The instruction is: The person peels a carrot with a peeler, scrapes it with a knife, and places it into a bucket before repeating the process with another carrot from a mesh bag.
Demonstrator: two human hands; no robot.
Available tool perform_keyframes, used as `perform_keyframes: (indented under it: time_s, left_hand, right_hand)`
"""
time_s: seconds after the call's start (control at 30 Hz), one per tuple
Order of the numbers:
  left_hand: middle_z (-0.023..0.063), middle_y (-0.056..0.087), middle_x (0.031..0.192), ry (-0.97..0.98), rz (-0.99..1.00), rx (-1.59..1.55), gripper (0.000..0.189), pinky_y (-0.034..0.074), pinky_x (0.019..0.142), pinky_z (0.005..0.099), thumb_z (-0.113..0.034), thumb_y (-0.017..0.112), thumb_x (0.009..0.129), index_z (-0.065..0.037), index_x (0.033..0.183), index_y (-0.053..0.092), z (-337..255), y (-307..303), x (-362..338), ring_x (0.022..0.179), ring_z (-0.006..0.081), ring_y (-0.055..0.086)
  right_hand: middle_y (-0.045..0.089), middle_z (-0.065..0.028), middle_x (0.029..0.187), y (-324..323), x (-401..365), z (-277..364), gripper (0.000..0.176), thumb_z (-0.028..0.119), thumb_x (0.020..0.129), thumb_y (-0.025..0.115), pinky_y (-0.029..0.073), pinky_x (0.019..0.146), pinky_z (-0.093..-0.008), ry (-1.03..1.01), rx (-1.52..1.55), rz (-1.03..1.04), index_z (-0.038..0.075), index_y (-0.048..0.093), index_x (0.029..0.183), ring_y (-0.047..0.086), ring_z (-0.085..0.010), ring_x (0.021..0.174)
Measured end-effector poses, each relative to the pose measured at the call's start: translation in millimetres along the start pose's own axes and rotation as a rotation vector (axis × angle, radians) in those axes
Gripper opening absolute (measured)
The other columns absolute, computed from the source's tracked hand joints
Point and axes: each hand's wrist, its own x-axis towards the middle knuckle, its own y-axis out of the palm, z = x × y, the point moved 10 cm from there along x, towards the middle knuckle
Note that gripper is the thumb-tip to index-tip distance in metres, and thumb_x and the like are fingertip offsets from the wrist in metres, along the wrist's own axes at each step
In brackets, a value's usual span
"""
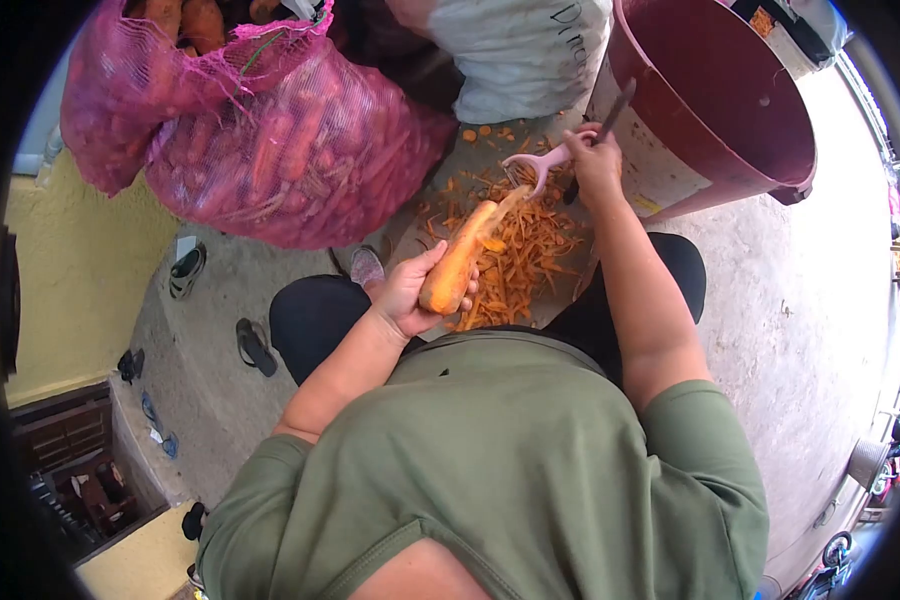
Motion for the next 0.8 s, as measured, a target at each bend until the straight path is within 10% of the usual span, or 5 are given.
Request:
perform_keyframes:
  time_s: [0.27, 0.53, 0.8]
  left_hand:
    - [0.0093, 0.054, 0.091, 0.090, -0.218, -0.065, 0.030, 0.048, 0.063, 0.0357, -0.027, 0.042, 0.085, -0.005, 0.105, 0.045, -11.3, -19.8, 5.6, 0.079, 0.0216, 0.055]
    - [0.0111, 0.054, 0.087, 0.007, -0.113, 0.018, 0.041, 0.049, 0.061, 0.0351, -0.038, 0.038, 0.086, -0.002, 0.106, 0.044, 1.2, -27.2, 7.2, 0.078, 0.0219, 0.056]
    - [0.0105, 0.055, 0.091, 0.060, -0.223, -0.035, 0.035, 0.049, 0.061, 0.0363, -0.034, 0.041, 0.086, -0.005, 0.105, 0.046, -2.0, -33.7, 8.3, 0.077, 0.0230, 0.057]
  right_hand:
    - [0.049, 0.0006, 0.067, 105.3, -123.8, 40.5, 0.025, 0.006, 0.067, 0.067, 0.038, 0.042, -0.0200, 0.098, 0.107, 0.516, 0.006, 0.048, 0.084, 0.049, -0.0085, 0.053]
    - [0.050, -0.0037, 0.066, 2.3, -12.7, -7.9, 0.024, 0.010, 0.069, 0.066, 0.038, 0.039, -0.0220, 0.082, -0.099, -0.061, 0.005, 0.048, 0.084, 0.049, -0.0108, 0.051]
    - [0.049, 0.0002, 0.067, 98.5, -110.0, 25.1, 0.025, 0.006, 0.066, 0.067, 0.040, 0.043, -0.0210, 0.085, 0.076, 0.440, 0.005, 0.048, 0.082, 0.049, -0.0080, 0.055]
